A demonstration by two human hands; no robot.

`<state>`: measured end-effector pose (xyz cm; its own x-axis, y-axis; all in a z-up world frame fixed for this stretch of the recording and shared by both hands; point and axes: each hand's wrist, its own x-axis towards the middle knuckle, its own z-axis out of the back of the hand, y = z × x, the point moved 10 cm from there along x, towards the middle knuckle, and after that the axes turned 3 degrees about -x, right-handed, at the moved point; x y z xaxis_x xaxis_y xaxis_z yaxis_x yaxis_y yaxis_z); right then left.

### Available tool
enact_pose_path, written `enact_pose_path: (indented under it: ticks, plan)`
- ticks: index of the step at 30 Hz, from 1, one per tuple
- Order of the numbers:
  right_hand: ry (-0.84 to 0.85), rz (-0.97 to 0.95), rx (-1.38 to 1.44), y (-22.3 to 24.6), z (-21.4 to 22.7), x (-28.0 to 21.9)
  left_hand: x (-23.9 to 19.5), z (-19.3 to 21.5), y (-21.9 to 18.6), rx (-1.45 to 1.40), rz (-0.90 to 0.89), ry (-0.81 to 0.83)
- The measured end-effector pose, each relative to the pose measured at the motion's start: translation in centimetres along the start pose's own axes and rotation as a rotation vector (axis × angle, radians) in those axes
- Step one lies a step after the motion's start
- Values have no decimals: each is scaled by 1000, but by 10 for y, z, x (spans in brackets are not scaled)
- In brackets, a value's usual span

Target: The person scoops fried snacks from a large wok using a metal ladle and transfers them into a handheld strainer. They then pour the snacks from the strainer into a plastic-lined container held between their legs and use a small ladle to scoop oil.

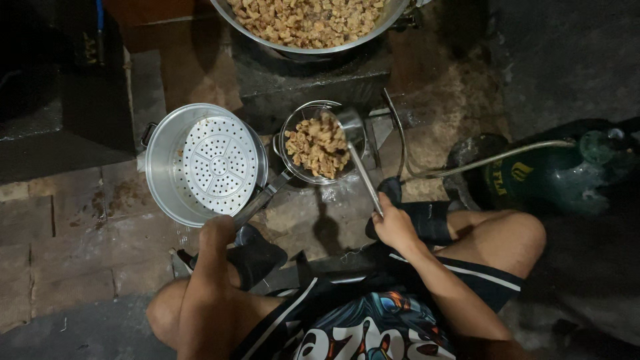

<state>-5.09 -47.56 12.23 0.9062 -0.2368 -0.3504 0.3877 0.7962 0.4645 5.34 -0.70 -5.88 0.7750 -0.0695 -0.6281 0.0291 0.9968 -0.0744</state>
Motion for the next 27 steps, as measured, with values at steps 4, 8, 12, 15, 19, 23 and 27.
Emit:
enact_pose_path:
  ticks: [4,8,12,15,19,23,27]
  plan:
    - [-43,42,-72,5,2,12,5,-3,5,-8,-4,10]
    - [-81,36,-176,-1,10,17,4,-10,8,-19,-5,-11]
    - [-80,26,-228,0,19,17,8,-9,4,8,-32,-13]
    - [-87,19,-261,6,23,16,8,-10,6,-2,-6,30]
    - [-149,66,-220,7,30,18,3,-9,3,-12,-4,58]
    - [-215,139,-164,2,33,35,-2,2,4,-62,42,4]
    - [-140,51,-240,-15,16,57,0,-7,7,-51,89,101]
